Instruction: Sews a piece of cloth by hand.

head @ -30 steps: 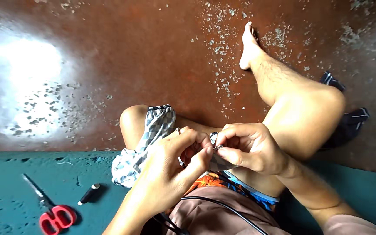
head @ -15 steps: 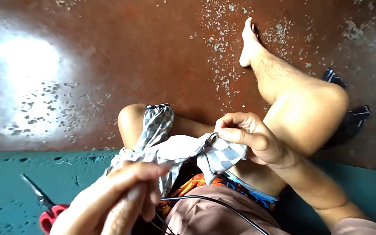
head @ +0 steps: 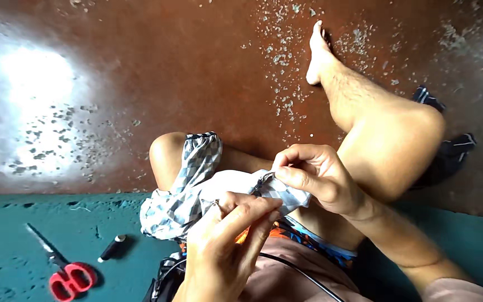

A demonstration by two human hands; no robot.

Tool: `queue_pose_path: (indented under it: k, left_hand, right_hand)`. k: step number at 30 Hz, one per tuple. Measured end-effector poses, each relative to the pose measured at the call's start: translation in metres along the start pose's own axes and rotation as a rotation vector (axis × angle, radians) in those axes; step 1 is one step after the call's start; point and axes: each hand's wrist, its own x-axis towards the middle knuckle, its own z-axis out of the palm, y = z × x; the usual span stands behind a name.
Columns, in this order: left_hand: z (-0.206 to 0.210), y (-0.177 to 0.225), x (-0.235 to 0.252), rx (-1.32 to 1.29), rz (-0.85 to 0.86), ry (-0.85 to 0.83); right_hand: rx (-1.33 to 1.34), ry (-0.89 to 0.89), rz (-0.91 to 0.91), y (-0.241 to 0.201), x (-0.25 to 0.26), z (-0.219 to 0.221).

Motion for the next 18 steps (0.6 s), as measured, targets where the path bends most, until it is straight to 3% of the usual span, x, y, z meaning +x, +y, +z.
queue_pose_path:
  k: [18]
  left_hand:
    - [0.0055,-0.0054,0.0047,0.062,-0.019,0.04]
  right_hand:
    - [-0.058,-0.004,-0.053,-0.0015,-0.0013,0.0018]
